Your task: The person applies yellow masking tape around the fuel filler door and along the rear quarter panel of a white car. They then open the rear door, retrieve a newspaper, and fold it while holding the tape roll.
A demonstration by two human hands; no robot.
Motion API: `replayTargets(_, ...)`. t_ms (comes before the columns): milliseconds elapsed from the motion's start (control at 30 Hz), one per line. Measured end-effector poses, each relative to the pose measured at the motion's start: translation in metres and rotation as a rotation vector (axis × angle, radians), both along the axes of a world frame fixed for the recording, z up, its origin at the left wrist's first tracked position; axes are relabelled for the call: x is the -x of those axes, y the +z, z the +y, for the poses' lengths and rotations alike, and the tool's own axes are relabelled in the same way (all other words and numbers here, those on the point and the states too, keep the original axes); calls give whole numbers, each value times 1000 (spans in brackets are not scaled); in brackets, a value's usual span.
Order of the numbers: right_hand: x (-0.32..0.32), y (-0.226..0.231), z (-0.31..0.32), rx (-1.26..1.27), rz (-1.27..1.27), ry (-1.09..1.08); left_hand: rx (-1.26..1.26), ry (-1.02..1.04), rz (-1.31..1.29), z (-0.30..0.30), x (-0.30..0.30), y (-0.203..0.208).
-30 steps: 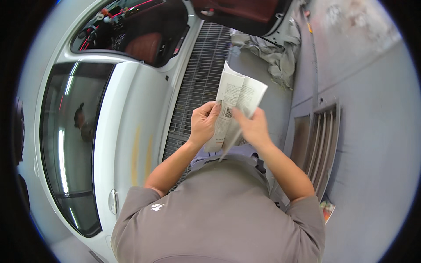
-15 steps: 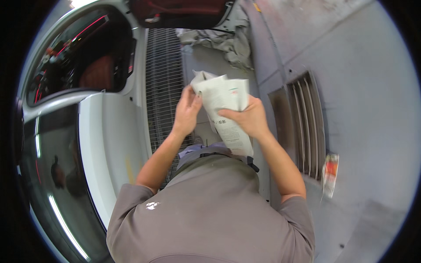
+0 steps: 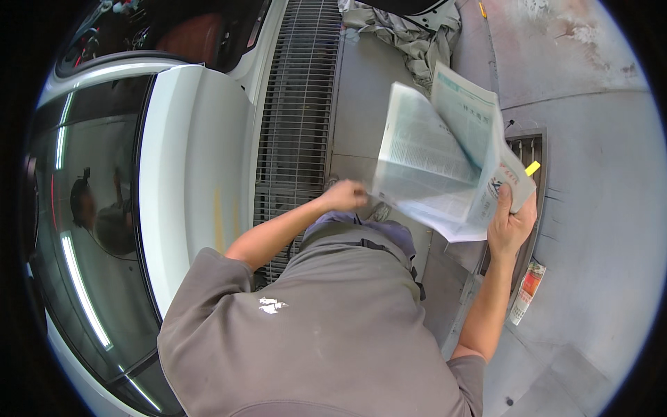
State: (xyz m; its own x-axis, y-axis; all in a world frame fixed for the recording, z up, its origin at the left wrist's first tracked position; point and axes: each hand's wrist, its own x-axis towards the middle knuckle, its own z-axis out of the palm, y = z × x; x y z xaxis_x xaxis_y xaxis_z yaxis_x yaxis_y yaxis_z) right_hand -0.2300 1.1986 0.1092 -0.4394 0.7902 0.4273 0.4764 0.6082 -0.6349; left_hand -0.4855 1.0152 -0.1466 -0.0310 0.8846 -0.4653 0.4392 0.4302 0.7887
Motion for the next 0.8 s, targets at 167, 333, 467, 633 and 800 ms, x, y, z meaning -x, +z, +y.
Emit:
replayTargets(167,-7,28,1,67,-29,260,-94,420,-113,7,11,-1)
replayTargets(333,-50,31,23,300,295,286,-648,629,-337,72,47,62)
replayTargets(467,-90,32,56,292,308,211,-571,440,-481,97,52,132)
replayTargets(633,-138,14,85,434,524,-12,-707,310,-504,93,20,189)
replayTargets(800,-184,-18,98,431,630,0,-717,203,-519,86,-23,233)
